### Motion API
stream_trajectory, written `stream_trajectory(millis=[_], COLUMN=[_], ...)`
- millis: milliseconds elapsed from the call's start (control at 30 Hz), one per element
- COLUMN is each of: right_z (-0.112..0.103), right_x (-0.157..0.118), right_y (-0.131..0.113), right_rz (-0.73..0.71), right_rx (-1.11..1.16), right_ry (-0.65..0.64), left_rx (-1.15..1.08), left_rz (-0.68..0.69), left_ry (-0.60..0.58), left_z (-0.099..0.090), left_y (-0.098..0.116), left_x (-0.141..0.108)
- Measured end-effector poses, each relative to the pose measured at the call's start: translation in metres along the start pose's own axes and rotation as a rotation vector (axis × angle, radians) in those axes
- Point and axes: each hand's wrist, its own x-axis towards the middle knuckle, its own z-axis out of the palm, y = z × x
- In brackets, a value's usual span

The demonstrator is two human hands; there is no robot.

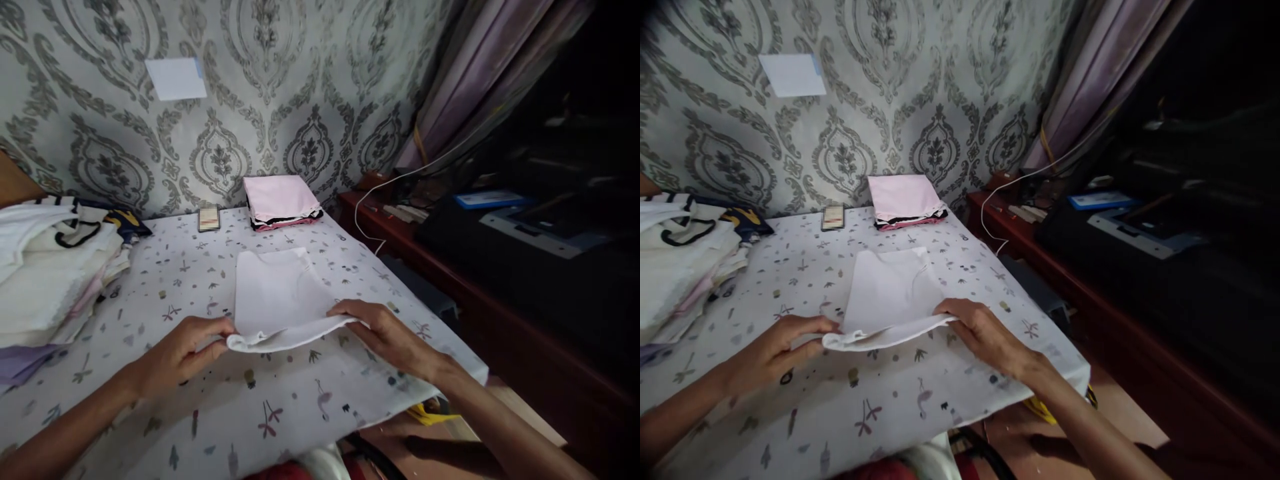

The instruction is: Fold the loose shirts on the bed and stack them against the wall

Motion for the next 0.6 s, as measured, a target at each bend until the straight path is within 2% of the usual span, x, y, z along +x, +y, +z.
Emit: stream_trajectory(millis=[67,133,300,433,533,600], right_z=[-0.007,-0.01,0.003,0.019,0.023,0.022], right_x=[0.008,0.024,0.098,0.144,0.151,0.149], right_y=[-0.01,-0.008,0.036,0.07,0.079,0.08], right_rz=[0.073,0.135,0.32,0.528,0.579,0.57], right_rx=[0.165,0.321,0.591,0.571,0.59,0.617], right_ry=[-0.054,-0.035,0.172,0.286,0.3,0.26], left_rx=[-0.159,-0.348,-0.728,-0.781,-0.763,-0.75], left_rz=[-0.115,-0.211,-0.451,-0.634,-0.664,-0.656], left_ry=[0.037,0.114,0.316,0.419,0.419,0.389], left_z=[-0.007,-0.012,-0.022,-0.027,-0.027,-0.026], left_y=[0.003,-0.003,-0.05,-0.08,-0.086,-0.087], left_x=[0.003,0.016,0.082,0.127,0.136,0.135])
